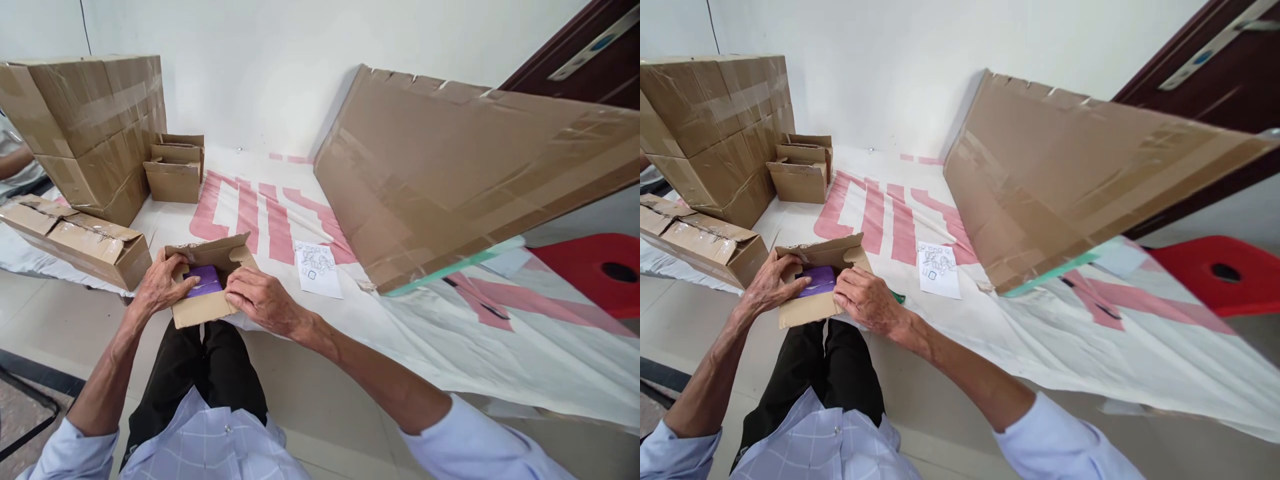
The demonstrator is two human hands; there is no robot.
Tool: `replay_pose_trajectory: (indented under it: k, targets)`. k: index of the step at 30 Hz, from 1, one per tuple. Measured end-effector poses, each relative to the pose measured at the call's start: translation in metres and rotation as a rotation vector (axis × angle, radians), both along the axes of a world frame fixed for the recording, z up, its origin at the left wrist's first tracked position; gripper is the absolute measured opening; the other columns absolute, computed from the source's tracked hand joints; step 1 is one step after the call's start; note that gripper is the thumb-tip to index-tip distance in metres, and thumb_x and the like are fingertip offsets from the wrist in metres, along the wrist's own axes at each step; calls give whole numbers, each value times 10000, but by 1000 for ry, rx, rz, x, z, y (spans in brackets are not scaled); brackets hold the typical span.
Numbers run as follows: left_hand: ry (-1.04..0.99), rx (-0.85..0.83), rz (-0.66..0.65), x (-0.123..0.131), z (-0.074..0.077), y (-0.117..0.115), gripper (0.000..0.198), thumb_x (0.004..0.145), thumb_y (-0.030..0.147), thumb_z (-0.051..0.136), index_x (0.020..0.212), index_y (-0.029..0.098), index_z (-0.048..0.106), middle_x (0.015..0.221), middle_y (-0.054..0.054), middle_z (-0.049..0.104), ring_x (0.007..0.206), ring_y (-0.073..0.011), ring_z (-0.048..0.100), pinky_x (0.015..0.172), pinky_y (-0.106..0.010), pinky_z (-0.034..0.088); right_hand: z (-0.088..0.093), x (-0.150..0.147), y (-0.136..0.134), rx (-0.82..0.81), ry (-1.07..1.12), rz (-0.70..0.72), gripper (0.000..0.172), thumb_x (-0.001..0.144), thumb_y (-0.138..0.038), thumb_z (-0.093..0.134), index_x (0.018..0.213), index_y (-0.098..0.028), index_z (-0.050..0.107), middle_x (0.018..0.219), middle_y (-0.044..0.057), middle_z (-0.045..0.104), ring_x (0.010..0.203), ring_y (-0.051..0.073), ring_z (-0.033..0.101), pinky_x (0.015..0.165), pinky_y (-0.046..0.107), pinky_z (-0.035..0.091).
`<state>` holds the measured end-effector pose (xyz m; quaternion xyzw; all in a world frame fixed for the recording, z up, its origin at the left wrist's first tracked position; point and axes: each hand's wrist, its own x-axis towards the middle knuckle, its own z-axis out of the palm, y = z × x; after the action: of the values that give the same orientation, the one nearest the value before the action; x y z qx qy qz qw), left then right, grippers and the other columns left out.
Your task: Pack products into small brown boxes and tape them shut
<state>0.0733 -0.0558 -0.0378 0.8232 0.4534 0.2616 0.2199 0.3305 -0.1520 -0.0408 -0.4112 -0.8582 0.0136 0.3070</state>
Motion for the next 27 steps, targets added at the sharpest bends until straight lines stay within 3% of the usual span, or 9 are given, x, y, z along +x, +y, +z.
replay_pose_trajectory:
  k: [3,6,10,12,15,18,21,27]
  targets:
    - [-10,10,-1,-1,0,-1,380,864,516,734,1115,235,685,1137,-69,576,1067,-300,657,1027,-467,540,11,-8,18,-242,-103,-59,249,1079,-172,532,998,-199,767,1027,91,774,993,217,709,955,354,550]
    - [-104,12,-58,-5,3,-3,356,939,531,671,1152,250,630,1110,-48,563,1016,-256,616,995,-439,527,26,-18,32,-477,-266,-224,226,1093,-287,577,1048,-191,777,1071,108,789,1001,228,732,912,326,523]
    - [-343,-109,-119,-10,1,-3,386,945,548,672,1174,271,532,1140,-43,575,1049,-239,603,914,-378,530,37,-29,44,-663,-486,-341,431,1094,-528,572,1034,-151,774,1092,195,791,1055,322,744,899,367,501]
    - [-445,-173,-118,-12,-3,-2,436,908,537,719,1186,278,504,1253,-62,590,1158,-258,613,920,-369,537,35,-32,49,-714,-530,-348,482,1103,-552,536,1011,-145,777,1103,213,790,1073,340,741,906,374,489]
    - [-559,-184,-99,-11,-11,0,405,904,500,708,1168,270,505,1348,-87,616,1241,-278,615,958,-383,543,24,-30,56,-712,-464,-378,347,1079,-453,605,1010,-159,774,1138,186,793,1079,315,726,888,345,466]
    - [-651,-137,-69,-10,-17,1,334,931,461,641,1158,253,512,1261,-85,663,1176,-267,639,978,-397,545,13,-27,58,-675,-394,-421,183,1026,-299,636,976,-175,761,1088,135,800,996,263,711,811,317,434]
    - [-655,-85,-24,-8,-18,1,315,929,424,607,1173,243,526,1174,-67,662,1095,-252,646,966,-394,549,8,-28,54,-625,-329,-448,240,1012,-213,545,859,-193,729,897,81,784,805,206,670,719,314,379]
    - [-550,-60,37,1,-14,-1,263,959,412,547,1162,247,533,1009,-25,605,900,-213,618,846,-369,571,11,-23,36,-295,-54,-534,237,935,-200,526,709,-218,595,703,36,687,631,160,543,662,306,344]
